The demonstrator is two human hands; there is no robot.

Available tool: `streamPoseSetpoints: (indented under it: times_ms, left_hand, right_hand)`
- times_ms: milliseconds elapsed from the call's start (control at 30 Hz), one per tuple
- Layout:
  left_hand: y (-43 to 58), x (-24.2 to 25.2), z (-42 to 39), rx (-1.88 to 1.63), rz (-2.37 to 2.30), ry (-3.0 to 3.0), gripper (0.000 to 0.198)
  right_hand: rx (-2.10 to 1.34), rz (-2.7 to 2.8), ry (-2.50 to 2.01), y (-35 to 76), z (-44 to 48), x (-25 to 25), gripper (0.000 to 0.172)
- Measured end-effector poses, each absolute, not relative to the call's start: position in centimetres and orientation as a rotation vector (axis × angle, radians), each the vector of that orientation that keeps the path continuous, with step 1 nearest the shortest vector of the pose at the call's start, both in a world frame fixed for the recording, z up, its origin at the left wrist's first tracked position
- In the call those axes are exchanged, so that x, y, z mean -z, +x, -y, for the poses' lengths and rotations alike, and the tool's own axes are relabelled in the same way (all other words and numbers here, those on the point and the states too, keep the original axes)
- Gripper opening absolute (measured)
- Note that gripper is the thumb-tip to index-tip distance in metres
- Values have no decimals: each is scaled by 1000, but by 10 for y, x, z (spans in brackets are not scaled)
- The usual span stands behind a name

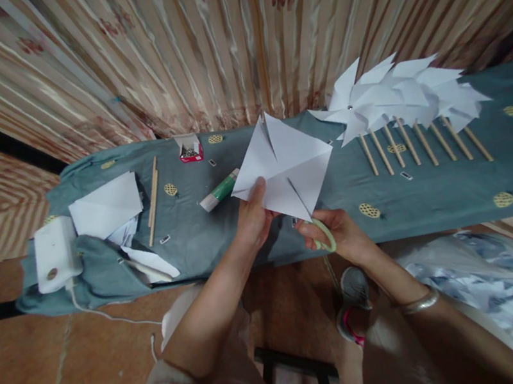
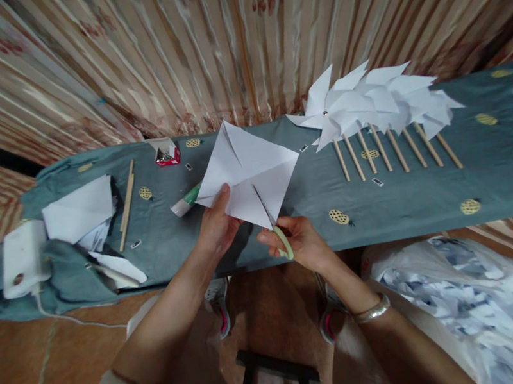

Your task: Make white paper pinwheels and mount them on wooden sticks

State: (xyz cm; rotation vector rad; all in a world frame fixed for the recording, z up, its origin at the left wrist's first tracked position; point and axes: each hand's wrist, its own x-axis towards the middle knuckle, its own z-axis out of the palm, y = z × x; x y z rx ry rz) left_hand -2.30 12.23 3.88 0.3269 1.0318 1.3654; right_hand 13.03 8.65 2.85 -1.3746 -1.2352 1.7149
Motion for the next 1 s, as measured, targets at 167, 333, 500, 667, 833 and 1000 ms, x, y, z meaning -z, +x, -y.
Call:
streamPoseSetpoints:
  times_ms: [167,333,500,667,833,1000]
  left_hand:
    - [-23,-37,-122,-1375,-994,327,19]
    - [-23,-36,-123,-1393,-996,299,20]
    - [-23,-37,-123,-1383,-1039,296,18]
    - [-23,-36,-125,-1441,-992,305,27]
    - [-28,-33,-130,-1494,-933,318,29]
    - [-38,-33,-136,-1483,-949,308,29]
  right_hand:
    - [-1682,1259,-1350,129,-87,-28,48]
    - [-1660,1281,-1339,129,-86,-24,46]
    - [-1654,1278,-1345,127,-87,-25,45]
    - [-1751,1222,-1363,127,-85,-26,46]
    - [-1841,1355,-1308,137,-83,-29,53]
    - [-2032,1519,-1256,166,-82,-36,49]
